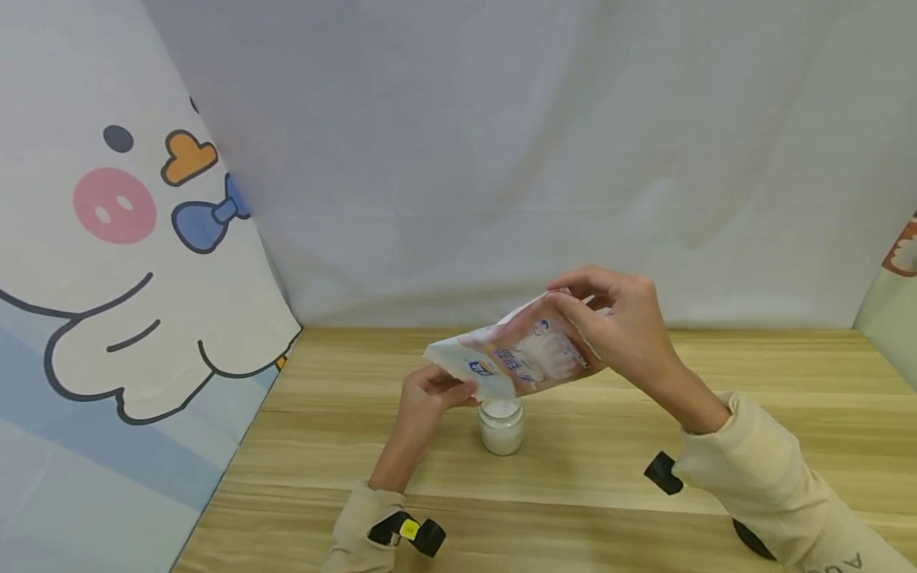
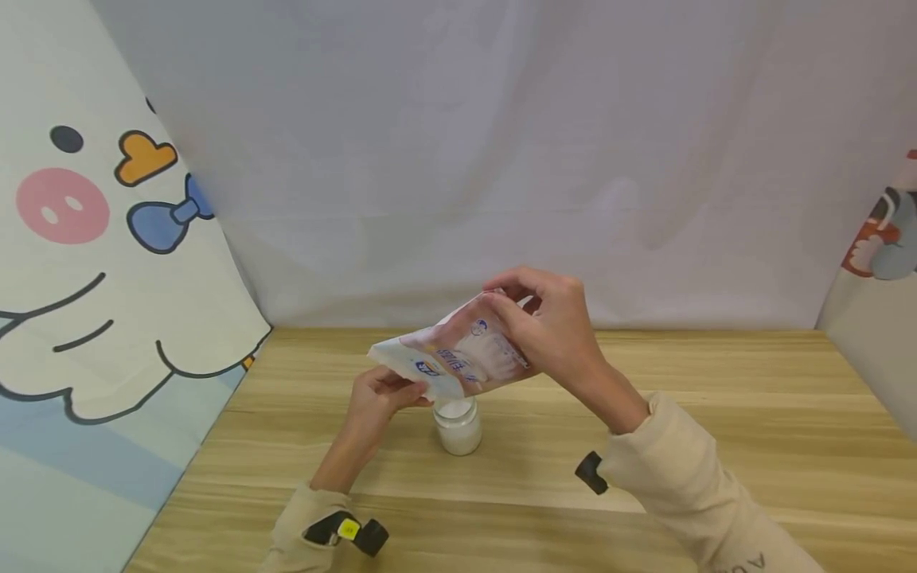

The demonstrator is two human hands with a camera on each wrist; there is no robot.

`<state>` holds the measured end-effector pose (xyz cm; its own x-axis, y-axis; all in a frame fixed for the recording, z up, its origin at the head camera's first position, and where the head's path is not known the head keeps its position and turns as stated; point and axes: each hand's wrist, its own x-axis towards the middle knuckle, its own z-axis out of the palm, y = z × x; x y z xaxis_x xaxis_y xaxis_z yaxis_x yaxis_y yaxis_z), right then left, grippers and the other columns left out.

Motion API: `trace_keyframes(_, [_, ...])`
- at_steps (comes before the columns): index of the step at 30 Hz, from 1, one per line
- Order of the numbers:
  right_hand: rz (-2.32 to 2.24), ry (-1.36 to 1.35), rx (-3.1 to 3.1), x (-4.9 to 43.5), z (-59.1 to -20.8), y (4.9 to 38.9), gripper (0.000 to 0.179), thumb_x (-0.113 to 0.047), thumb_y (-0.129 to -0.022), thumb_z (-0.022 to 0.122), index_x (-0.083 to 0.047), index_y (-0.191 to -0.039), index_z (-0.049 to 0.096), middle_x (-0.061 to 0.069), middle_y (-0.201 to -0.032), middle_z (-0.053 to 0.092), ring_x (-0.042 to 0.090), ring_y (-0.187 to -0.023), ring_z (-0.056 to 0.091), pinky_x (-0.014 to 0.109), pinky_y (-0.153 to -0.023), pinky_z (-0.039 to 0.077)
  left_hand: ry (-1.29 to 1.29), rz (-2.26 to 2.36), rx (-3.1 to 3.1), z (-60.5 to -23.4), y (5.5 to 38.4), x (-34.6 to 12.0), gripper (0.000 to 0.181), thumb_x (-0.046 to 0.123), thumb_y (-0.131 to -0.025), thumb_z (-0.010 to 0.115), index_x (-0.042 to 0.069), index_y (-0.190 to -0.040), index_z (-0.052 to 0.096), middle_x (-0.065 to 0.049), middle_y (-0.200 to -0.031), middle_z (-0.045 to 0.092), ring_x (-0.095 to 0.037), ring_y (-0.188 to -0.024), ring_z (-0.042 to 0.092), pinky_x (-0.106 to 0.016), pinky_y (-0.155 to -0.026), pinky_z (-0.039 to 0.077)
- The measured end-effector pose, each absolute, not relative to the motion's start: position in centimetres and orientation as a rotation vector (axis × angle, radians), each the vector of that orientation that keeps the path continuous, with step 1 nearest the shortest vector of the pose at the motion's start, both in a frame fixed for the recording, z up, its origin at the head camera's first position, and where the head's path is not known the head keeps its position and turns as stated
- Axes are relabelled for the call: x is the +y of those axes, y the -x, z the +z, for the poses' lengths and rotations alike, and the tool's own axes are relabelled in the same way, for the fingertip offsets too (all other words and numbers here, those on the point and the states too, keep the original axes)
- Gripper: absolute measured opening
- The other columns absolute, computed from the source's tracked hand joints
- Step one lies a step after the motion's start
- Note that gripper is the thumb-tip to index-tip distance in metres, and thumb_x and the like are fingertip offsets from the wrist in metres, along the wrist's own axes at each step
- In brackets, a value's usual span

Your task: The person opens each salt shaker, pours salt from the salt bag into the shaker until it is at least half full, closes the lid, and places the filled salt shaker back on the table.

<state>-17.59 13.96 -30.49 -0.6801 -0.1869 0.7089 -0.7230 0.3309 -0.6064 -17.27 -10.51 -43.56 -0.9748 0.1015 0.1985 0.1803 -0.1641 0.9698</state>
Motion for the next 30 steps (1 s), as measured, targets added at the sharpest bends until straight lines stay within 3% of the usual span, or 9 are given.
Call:
trace_keyframes(13, [1.350, -0.794, -2.070, 14.01, -30.80, 17.80, 0.005, -0.002, -0.085, 0.069, -0.003, -0.088, 0.073, 0.002, -0.077, 0.069, 0.010, -0.065, 0.061, 0.019, -0.059, 0.054, 0.309, -2.311, -2.012, -43.62, 17.22, -10.42, 0.023, -0.007, -0.082, 0.067, -0.012, -0.105, 0.063, -0.016, -0.093, 0.068, -0.022, -0.075, 0.067, -0.048, -0.075, 0.058])
trace_keyframes(30, [1.366, -0.828, -2.044, 14.10, -30.76, 18.17, 0.005, -0.002, -0.085, 0.069, -0.004, -0.088, 0.072, 0.002, -0.077, 0.069, 0.011, -0.065, 0.060, 0.018, -0.059, 0.053, 0.335, -2.294, -2.025, -43.61, 17.65, -10.36, 0.025, -0.006, -0.082, 0.068, -0.012, -0.105, 0.062, -0.017, -0.094, 0.068, -0.023, -0.077, 0.067, -0.044, -0.072, 0.059])
